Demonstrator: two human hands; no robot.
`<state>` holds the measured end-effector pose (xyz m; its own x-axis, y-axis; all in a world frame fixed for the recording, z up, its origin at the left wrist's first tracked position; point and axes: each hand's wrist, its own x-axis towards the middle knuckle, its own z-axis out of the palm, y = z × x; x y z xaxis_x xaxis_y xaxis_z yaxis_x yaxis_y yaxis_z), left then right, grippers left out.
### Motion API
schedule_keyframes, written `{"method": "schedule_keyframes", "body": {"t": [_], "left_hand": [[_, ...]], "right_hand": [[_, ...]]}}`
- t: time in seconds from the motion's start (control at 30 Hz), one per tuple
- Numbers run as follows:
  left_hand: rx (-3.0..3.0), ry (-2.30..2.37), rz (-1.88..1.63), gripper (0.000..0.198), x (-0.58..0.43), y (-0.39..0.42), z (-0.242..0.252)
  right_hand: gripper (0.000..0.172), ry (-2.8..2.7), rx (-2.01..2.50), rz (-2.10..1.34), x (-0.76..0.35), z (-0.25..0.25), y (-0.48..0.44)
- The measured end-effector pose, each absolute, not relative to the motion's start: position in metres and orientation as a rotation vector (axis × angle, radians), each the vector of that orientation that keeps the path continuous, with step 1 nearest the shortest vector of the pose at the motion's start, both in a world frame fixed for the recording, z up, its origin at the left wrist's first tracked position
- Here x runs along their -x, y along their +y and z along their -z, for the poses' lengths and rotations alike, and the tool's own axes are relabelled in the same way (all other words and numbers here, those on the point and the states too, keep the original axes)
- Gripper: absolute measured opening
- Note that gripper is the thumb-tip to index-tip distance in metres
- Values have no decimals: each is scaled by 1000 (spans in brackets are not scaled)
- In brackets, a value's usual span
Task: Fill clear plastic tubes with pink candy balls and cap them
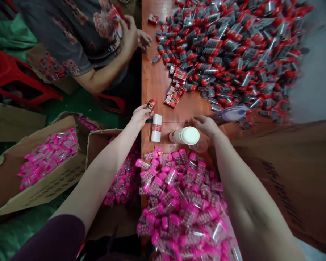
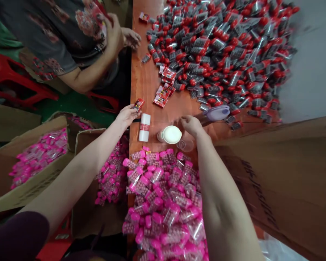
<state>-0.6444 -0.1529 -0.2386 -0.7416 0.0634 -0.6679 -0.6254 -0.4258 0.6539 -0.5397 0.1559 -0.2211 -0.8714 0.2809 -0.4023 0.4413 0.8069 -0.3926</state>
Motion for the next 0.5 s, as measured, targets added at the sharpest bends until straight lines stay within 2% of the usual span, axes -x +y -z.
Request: {"method": "schedule_keyframes", "body": {"t": [0.1, 0.27, 0.5], "left_hand": [[826, 1419, -2166, 50, 653, -147, 245], [793, 1481, -2145, 37, 665, -134, 251], [856, 1488, -2231, 31, 672, -120, 259]], "right_hand": [[45, 2622, -356, 507, 552, 227, 157], [56, 2519, -106, 165, 559, 229, 156], [77, 2521, -76, 98, 556, 235, 159]]}}
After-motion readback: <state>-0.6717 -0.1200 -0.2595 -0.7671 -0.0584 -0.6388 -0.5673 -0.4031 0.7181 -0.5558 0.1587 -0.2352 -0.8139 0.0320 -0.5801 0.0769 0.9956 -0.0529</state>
